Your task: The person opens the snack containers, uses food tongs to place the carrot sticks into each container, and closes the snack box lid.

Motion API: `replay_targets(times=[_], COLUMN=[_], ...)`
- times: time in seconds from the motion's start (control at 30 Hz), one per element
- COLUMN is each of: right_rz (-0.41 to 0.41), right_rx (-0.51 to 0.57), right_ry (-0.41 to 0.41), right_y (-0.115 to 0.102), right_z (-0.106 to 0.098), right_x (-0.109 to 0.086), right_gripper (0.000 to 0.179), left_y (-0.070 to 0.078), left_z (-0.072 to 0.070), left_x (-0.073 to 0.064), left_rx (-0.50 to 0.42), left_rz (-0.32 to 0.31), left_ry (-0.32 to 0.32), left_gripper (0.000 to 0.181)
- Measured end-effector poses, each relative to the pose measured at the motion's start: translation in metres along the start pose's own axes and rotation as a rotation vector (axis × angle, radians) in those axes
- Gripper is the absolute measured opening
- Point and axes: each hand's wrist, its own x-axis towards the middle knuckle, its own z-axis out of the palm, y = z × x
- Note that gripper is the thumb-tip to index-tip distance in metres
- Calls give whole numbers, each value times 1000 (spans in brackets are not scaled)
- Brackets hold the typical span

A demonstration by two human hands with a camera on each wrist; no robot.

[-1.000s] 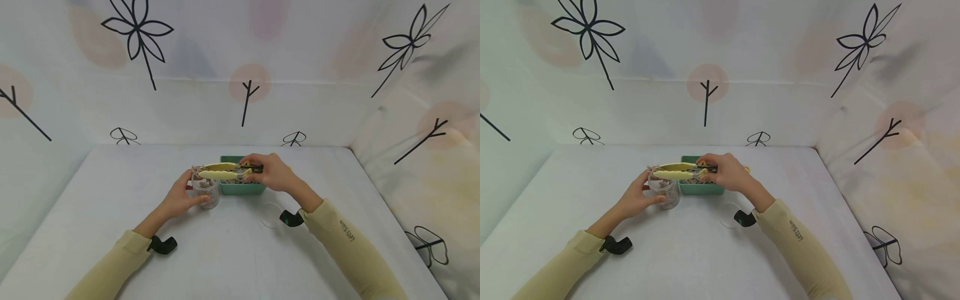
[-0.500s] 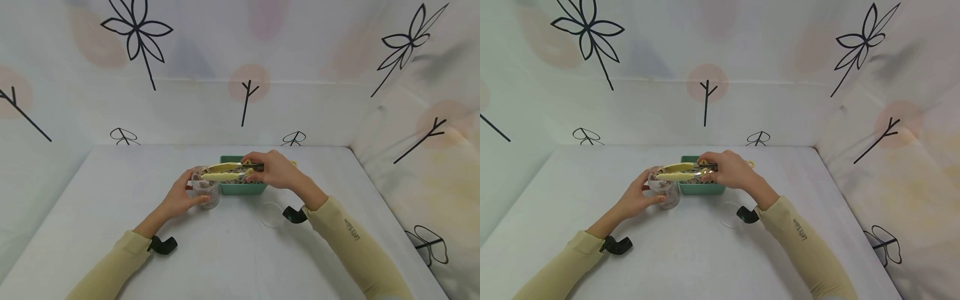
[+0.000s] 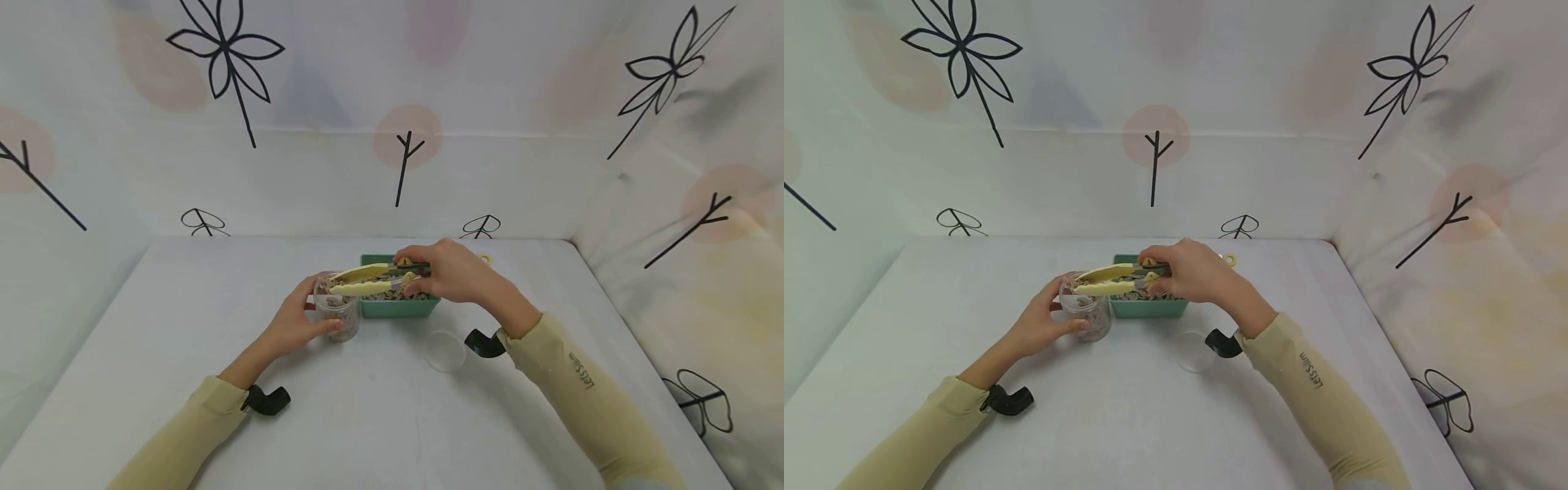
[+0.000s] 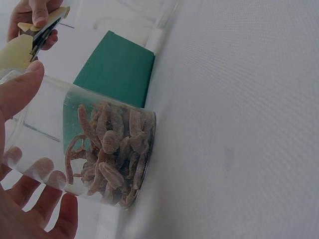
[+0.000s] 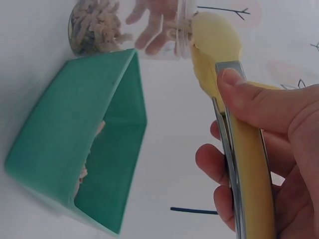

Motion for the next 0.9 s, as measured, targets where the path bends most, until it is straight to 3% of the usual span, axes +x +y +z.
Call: replay_targets(times=[0.47, 0.9], right_rz=[46, 222], right_rx=[4, 20], right_ry=[-15, -15], right_y=[-1, 31], right_z=[-8, -18], right_x=[-3, -20], right_gripper=[49, 67], left_y=[1, 0], left_z=[0, 1], left_x=[0, 0], left_rx=[-6, -5], left_rz=[-6, -5], left_ry=[4, 18], left_gripper=[88, 89])
